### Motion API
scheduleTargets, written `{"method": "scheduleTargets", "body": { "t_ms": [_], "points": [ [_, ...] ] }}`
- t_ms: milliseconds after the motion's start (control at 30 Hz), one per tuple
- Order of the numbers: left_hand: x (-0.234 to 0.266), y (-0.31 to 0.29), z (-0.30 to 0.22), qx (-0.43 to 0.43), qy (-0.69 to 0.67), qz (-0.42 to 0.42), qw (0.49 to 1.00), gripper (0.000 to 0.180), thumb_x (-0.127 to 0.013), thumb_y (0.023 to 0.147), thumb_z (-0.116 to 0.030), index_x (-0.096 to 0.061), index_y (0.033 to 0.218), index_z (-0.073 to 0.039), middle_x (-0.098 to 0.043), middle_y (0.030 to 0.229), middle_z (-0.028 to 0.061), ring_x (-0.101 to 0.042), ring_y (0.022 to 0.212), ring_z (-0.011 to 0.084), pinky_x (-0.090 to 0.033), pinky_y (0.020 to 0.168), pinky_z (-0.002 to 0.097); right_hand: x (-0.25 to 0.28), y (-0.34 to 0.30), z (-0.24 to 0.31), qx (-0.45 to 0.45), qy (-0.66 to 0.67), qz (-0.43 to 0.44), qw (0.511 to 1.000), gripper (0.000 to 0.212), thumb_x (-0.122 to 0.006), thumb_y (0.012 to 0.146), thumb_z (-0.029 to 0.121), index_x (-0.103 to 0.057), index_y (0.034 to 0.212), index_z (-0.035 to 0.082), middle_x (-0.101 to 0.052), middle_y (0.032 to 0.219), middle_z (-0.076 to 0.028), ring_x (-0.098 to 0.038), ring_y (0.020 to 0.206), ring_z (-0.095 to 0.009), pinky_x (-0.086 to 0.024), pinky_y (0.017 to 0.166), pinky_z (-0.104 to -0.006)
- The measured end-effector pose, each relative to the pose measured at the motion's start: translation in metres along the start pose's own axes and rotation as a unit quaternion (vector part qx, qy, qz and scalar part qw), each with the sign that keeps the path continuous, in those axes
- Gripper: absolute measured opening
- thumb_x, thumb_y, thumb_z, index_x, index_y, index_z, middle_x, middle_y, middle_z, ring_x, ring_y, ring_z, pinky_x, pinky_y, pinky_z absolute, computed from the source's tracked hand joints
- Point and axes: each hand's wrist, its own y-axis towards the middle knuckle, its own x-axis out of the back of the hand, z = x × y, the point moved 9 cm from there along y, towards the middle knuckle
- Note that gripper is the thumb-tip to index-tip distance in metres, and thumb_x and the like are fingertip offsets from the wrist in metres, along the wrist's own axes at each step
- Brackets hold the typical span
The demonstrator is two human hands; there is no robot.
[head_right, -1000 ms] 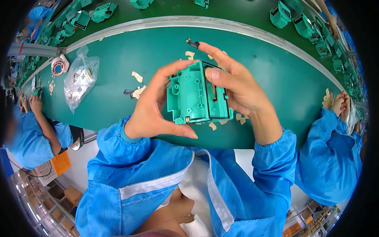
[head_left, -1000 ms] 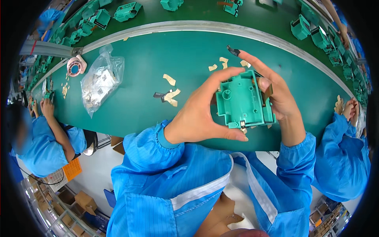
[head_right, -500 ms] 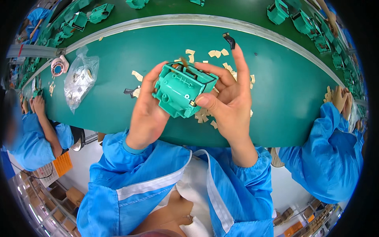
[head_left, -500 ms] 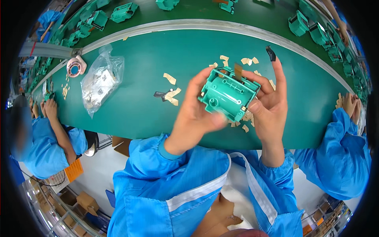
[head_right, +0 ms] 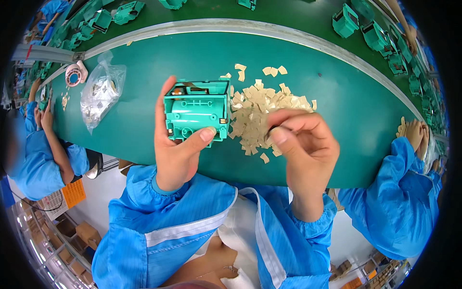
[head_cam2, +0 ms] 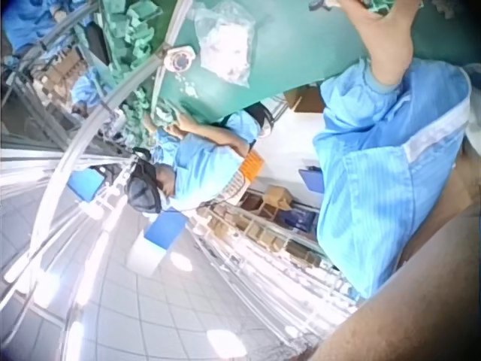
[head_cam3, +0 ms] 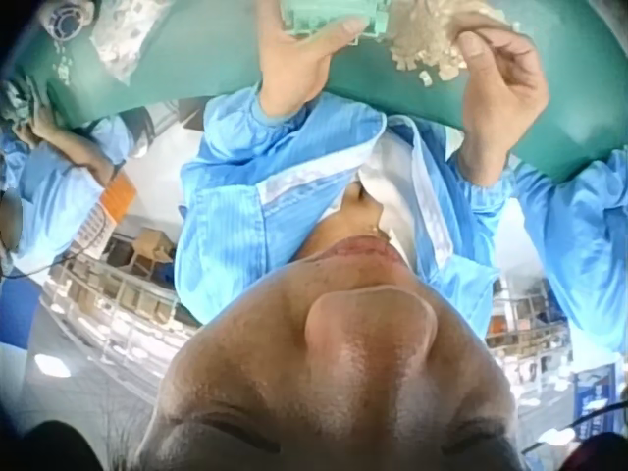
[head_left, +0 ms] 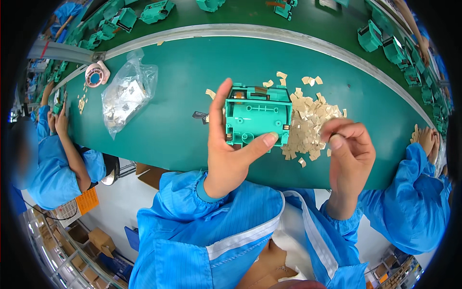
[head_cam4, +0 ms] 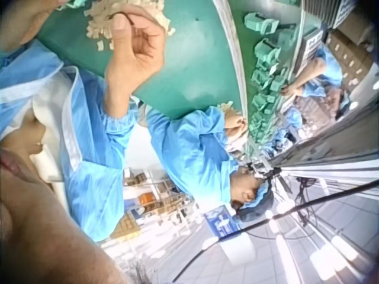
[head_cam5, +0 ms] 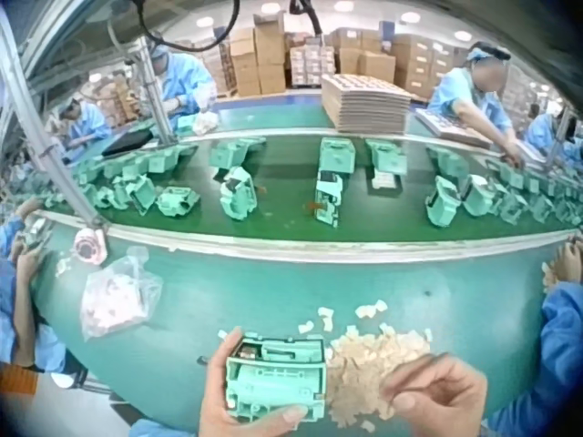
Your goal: Assembling components onto a green plastic housing on an assembly line.
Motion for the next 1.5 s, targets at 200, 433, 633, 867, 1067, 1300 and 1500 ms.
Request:
{"method": "scheduleTargets", "body": {
  "t_ms": [200, 433, 633, 867, 1067, 1300, 1500],
  "points": [
    [-0.005, -0.005, -0.016, -0.087, 0.066, -0.019, 0.994, 0.088, -0.069, 0.072, 0.008, -0.019, 0.143, -0.005, -0.047, 0.127, 0.015, -0.056, 0.109, 0.0256, -0.05, 0.09, 0.0376, -0.024, -0.007, -0.007, -0.088, 0.004, -0.022, 0.996, 0.02, -0.066, 0.077, -0.011, -0.055, 0.091, -0.002, -0.064, 0.09, -0.012, -0.061, 0.08, -0.013, -0.05, 0.071, -0.0254],
    [-0.007, -0.007, -0.02, -0.121, 0.129, -0.019, 0.984, 0.09, -0.071, 0.072, 0.004, -0.017, 0.144, -0.004, -0.048, 0.126, 0.0157, -0.056, 0.109, 0.0241, -0.049, 0.089, 0.035, -0.032, -0.005, -0.015, -0.136, -0.003, -0.033, 0.99, 0.019, -0.067, 0.077, -0.01, -0.055, 0.09, -0.003, -0.062, 0.087, -0.009, -0.06, 0.078, -0.011, -0.049, 0.069, -0.0231],
    [-0.006, -0.009, -0.022, -0.132, 0.143, -0.014, 0.981, 0.091, -0.071, 0.072, 0.004, -0.016, 0.144, -0.004, -0.047, 0.126, 0.0157, -0.055, 0.109, 0.0237, -0.048, 0.09, 0.0344, -0.035, -0.004, -0.025, -0.177, -0.01, -0.015, 0.984, 0.018, -0.067, 0.077, -0.009, -0.055, 0.088, -0.002, -0.06, 0.083, -0.006, -0.057, 0.074, -0.008, -0.047, 0.067, -0.0216],
    [-0.009, -0.008, -0.022, -0.137, 0.164, 0.007, 0.977, 0.089, -0.067, 0.074, 0.006, -0.012, 0.144, -0.004, -0.045, 0.122, 0.0164, -0.055, 0.11, 0.0234, -0.048, 0.089, 0.0335, -0.035, -0.004, -0.025, -0.166, -0.051, -0.023, 0.985, 0.019, -0.068, 0.076, -0.009, -0.054, 0.087, -0.002, -0.059, 0.08, -0.004, -0.055, 0.072, -0.007, -0.046, 0.065, -0.0209],
    [-0.01, -0.009, -0.023, -0.148, 0.172, 0.005, 0.974, 0.089, -0.067, 0.075, 0.006, -0.012, 0.144, -0.003, -0.045, 0.121, 0.0159, -0.055, 0.108, 0.0228, -0.048, 0.088, 0.0333, -0.035, -0.005, -0.026, -0.171, -0.058, -0.036, 0.983, 0.021, -0.069, 0.076, -0.008, -0.054, 0.089, -0.001, -0.059, 0.079, -0.004, -0.054, 0.071, -0.006, -0.045, 0.063, -0.0209],
    [-0.006, -0.011, -0.02, -0.139, 0.162, -0.014, 0.977, 0.09, -0.072, 0.072, 0.002, -0.017, 0.144, -0.003, -0.046, 0.127, 0.0159, -0.054, 0.111, 0.0238, -0.048, 0.091, 0.0351, -0.031, -0.006, -0.029, -0.179, -0.055, -0.039, 0.982, 0.023, -0.069, 0.075, -0.008, -0.053, 0.09, -0.001, -0.058, 0.078, -0.003, -0.054, 0.071, -0.006, -0.044, 0.062, -0.0198],
    [-0.004, -0.009, -0.012, -0.101, 0.089, -0.027, 0.991, 0.093, -0.074, 0.069, 0.002, -0.018, 0.144, -0.004, -0.046, 0.127, 0.0153, -0.053, 0.112, 0.0252, -0.048, 0.092, 0.0367, -0.032, -0.006, -0.034, -0.189, -0.02, -0.041, 0.981, 0.025, -0.07, 0.075, -0.007, -0.053, 0.092, -0.001, -0.057, 0.079, -0.003, -0.054, 0.071, -0.005, -0.043, 0.062, -0.0189]
  ]
}}
